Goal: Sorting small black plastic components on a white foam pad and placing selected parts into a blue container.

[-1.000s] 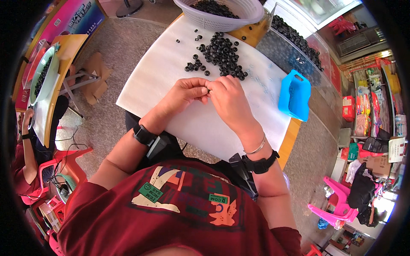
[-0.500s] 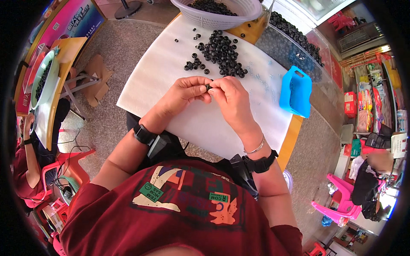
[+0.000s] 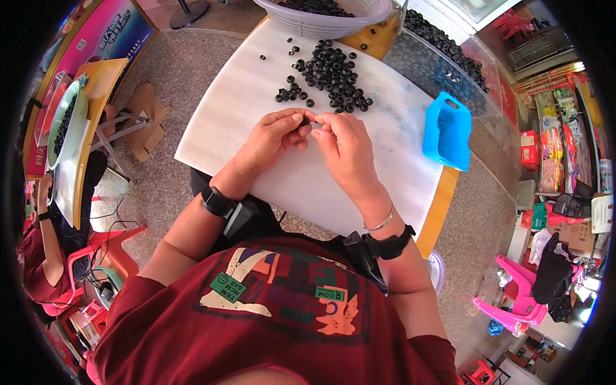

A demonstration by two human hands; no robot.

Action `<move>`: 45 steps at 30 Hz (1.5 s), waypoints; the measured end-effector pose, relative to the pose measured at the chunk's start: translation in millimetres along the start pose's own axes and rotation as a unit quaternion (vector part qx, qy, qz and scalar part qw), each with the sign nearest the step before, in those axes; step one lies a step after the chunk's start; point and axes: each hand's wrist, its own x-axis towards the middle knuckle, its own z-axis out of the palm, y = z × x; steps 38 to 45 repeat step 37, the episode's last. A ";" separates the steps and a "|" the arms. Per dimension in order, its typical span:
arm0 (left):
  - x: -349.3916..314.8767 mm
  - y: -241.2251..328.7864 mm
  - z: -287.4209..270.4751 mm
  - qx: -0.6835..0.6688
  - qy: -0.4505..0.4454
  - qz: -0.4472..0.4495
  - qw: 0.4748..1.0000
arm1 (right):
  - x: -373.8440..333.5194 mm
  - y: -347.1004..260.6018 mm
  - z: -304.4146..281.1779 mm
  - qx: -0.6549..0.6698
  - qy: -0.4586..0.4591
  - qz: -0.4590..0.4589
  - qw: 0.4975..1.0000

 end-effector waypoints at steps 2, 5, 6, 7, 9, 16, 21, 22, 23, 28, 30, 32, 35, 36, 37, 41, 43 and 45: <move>-0.6 -0.9 -1.4 -0.015 0.012 0.007 1.000 | -1.3 3.4 0.4 -0.016 0.005 -0.011 1.000; -1.0 -2.3 -4.0 -0.016 0.027 0.016 0.999 | -1.5 3.8 0.4 -0.027 -0.001 -0.021 0.999; 0.5 -1.9 -3.0 -0.014 0.031 0.017 0.999 | 0.2 3.2 0.0 -0.029 0.001 -0.020 0.999; 1.6 -1.9 -1.9 -0.013 0.034 0.018 0.999 | 1.6 2.4 0.0 -0.032 0.003 -0.019 0.999; -0.8 -3.4 -1.3 0.078 0.031 0.026 0.996 | 5.8 -0.9 2.0 -0.055 0.010 -0.065 0.996; -3.2 -3.9 7.4 0.111 -0.001 0.053 0.992 | 17.1 3.8 -8.9 -0.102 -0.037 -0.078 0.991; 1.7 2.0 -1.6 -0.008 -0.013 0.037 0.999 | 61.3 17.1 -58.9 0.016 0.043 0.087 0.995; 1.1 -1.2 -6.3 -0.046 -0.013 0.031 0.998 | 76.9 26.7 -74.0 -0.018 0.093 0.075 0.993; 1.6 1.5 -7.4 -0.065 0.000 0.041 0.997 | 94.5 39.1 -88.4 -0.049 0.139 0.064 0.987; 4.9 -3.0 -16.5 -0.169 -0.036 0.061 0.983 | 170.9 117.1 -149.9 -0.065 0.239 0.137 0.959; 3.9 0.2 -12.7 -0.173 -0.008 0.052 0.983 | 171.1 118.0 -154.6 -0.205 0.221 0.117 0.946; 0.6 7.4 -5.8 -0.165 0.001 0.047 0.985 | 161.2 93.1 -132.5 -0.212 0.233 0.114 0.942; 1.5 6.1 -9.1 -0.164 -0.014 0.055 0.985 | 136.7 74.6 -90.6 -0.169 0.147 0.050 0.973; 2.3 5.4 -13.0 -0.166 -0.029 0.048 0.984 | 129.3 71.0 -76.2 -0.168 0.105 0.025 0.980; 3.3 3.4 -17.2 -0.169 -0.044 0.041 0.984 | 124.9 70.8 -60.6 -0.161 0.057 -0.008 0.985; 3.3 3.4 -17.2 -0.169 -0.044 0.041 0.984 | 124.9 70.8 -60.6 -0.161 0.057 -0.008 0.985; 3.3 3.4 -17.2 -0.169 -0.044 0.041 0.984 | 124.9 70.8 -60.6 -0.161 0.057 -0.008 0.985; 3.3 3.4 -17.2 -0.169 -0.044 0.041 0.984 | 124.9 70.8 -60.6 -0.161 0.057 -0.008 0.985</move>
